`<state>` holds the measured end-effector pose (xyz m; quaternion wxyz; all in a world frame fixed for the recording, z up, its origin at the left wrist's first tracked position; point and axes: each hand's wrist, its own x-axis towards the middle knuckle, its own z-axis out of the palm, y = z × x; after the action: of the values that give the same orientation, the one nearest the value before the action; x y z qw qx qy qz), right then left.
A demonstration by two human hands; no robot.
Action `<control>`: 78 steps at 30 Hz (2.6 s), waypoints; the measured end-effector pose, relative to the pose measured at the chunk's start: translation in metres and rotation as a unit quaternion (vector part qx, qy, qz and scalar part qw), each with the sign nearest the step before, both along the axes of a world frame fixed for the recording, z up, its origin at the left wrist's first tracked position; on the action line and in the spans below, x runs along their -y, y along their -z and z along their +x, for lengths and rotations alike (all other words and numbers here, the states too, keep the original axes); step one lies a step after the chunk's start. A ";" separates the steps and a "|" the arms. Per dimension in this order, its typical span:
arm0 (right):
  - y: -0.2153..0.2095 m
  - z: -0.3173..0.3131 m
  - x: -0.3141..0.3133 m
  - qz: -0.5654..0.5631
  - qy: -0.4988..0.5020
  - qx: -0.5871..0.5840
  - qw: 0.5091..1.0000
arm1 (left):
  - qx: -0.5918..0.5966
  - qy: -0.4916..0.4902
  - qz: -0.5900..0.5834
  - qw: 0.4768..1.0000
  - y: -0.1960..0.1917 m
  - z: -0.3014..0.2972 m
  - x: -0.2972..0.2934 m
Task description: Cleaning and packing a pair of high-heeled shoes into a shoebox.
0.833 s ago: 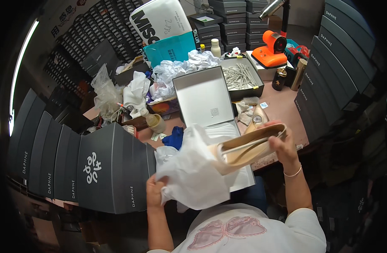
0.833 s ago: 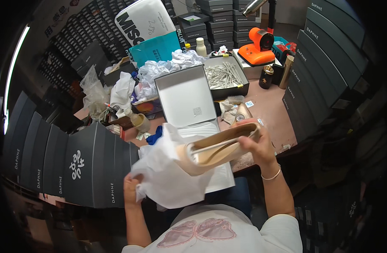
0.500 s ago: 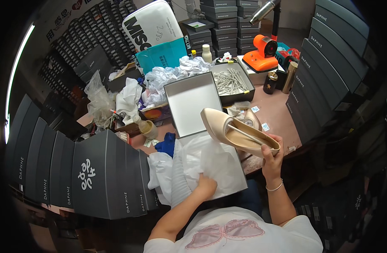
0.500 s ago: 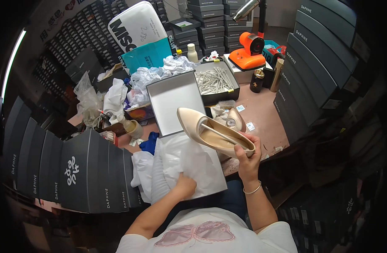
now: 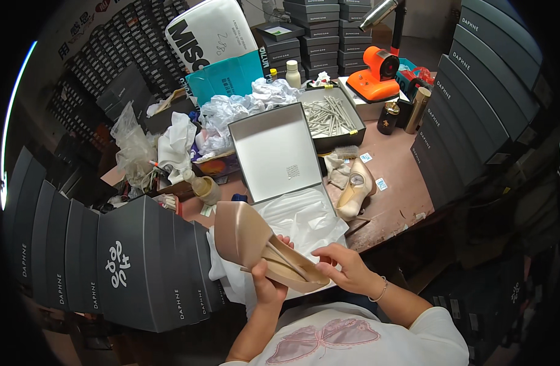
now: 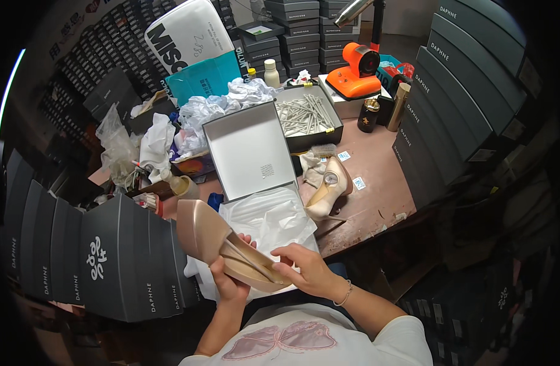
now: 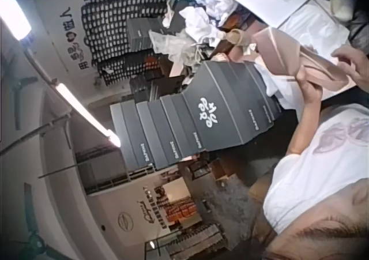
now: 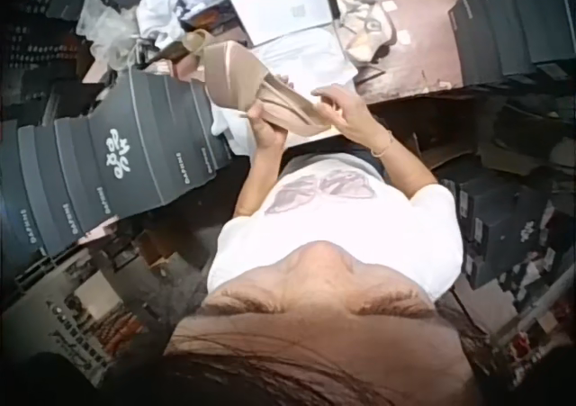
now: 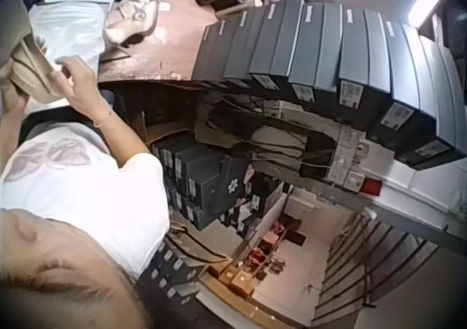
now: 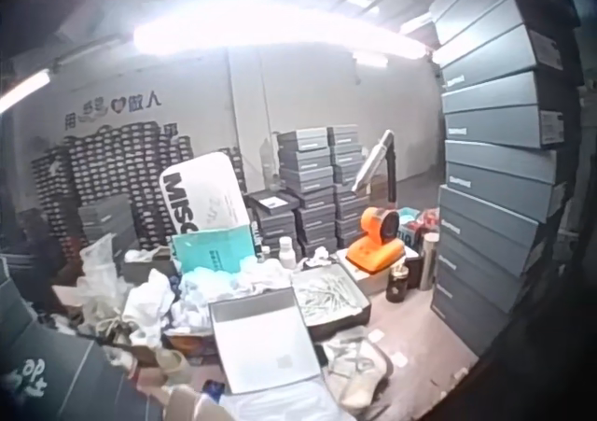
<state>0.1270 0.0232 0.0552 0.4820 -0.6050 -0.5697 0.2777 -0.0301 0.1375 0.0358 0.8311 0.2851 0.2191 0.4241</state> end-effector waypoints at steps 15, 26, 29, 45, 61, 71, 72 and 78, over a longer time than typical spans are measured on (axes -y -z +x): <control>-0.044 0.153 -0.145 0.128 0.073 0.585 0.798 | 0.062 0.148 -0.142 0.977 -0.015 -0.002 -0.036; -0.015 0.001 -0.126 0.217 -0.136 0.492 0.832 | 0.011 0.049 -0.208 0.977 -0.006 0.000 -0.019; 0.001 -0.004 -0.122 0.242 -0.119 0.495 0.826 | -0.013 0.014 -0.210 0.978 -0.010 -0.001 -0.001; 0.048 0.011 -0.095 0.048 0.025 0.210 0.976 | 0.009 0.013 -0.176 0.984 -0.005 -0.031 -0.029; 0.024 -0.037 -0.114 0.178 0.002 0.338 0.924 | -0.024 -0.023 -0.183 0.982 -0.005 -0.026 0.000; 0.011 -0.011 -0.081 0.099 0.054 0.339 0.934 | -0.022 -0.008 -0.153 0.988 -0.002 -0.050 -0.024; 0.008 -0.023 -0.087 0.160 0.019 0.349 0.923 | -0.028 -0.003 -0.157 0.987 -0.001 -0.045 -0.016; 0.035 -0.044 -0.118 0.208 -0.065 0.454 0.864 | -0.013 0.000 -0.151 0.988 0.007 -0.035 0.004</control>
<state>0.0834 0.1411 0.0206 0.2659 -0.5113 -0.8080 -0.1223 -0.0649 0.1333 0.0292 0.8616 0.1618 0.2915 0.3828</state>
